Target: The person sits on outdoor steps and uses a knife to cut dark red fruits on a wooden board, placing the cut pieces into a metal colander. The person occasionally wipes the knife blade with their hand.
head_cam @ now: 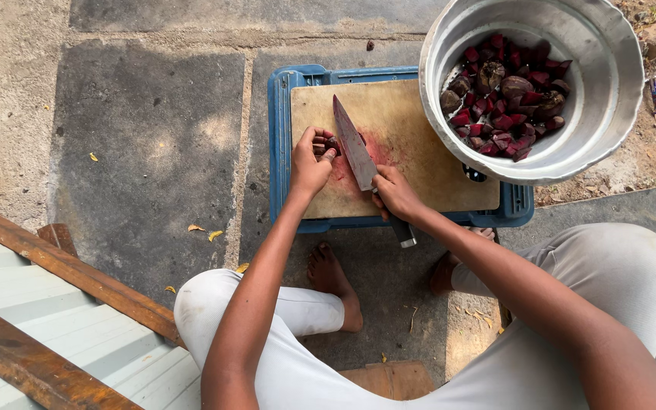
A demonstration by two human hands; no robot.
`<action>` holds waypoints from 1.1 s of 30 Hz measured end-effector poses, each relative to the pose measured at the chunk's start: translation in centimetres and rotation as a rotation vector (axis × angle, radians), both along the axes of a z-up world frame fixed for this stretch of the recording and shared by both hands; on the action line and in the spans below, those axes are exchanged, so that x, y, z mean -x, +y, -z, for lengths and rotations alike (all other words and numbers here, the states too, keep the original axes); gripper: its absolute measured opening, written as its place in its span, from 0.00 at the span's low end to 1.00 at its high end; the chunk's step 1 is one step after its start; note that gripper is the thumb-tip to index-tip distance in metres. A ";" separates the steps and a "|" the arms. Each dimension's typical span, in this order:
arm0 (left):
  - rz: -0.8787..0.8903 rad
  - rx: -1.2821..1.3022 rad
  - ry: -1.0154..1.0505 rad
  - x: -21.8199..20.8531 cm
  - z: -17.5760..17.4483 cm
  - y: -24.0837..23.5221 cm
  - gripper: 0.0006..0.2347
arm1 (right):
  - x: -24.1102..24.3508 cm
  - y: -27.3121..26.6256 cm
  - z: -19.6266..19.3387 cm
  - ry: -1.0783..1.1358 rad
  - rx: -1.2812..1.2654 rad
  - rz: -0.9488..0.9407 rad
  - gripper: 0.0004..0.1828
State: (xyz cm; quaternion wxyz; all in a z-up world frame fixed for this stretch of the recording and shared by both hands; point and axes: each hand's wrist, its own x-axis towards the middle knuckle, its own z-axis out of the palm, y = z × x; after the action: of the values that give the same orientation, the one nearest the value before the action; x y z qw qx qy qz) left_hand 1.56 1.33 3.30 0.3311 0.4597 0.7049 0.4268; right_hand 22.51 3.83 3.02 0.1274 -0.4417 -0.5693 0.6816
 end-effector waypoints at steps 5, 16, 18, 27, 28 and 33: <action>-0.009 -0.010 -0.045 0.0 1.2 0.0 0.11 | -0.2 0.0 0.4 0.028 0.026 -0.005 0.10; 0.051 -0.102 0.062 -0.7 -1.6 -0.4 0.12 | 0.5 -1.8 -2.5 -0.141 -0.256 -0.040 0.08; 0.079 -0.111 0.102 -0.9 -2.2 -0.4 0.12 | 0.8 -2.3 -2.6 -0.265 -0.431 -0.083 0.08; 0.355 -0.308 0.310 -2.3 -4.2 -0.8 0.11 | 1.3 -2.3 -3.3 -0.424 -0.431 -0.174 0.09; 0.357 -0.342 0.376 -2.7 -4.3 -0.9 0.12 | 1.2 -2.4 -3.4 -0.384 -0.507 -0.152 0.10; 0.382 -0.394 0.545 -3.3 -5.0 -1.2 0.15 | 1.1 -2.9 -3.1 -0.332 -0.706 -0.117 0.11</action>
State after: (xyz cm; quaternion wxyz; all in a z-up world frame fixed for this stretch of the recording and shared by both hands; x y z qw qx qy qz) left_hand 4.85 0.16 8.32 0.1105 0.7342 0.5731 0.3468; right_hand 21.44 0.97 6.16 0.1386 -0.4419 -0.8058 0.3691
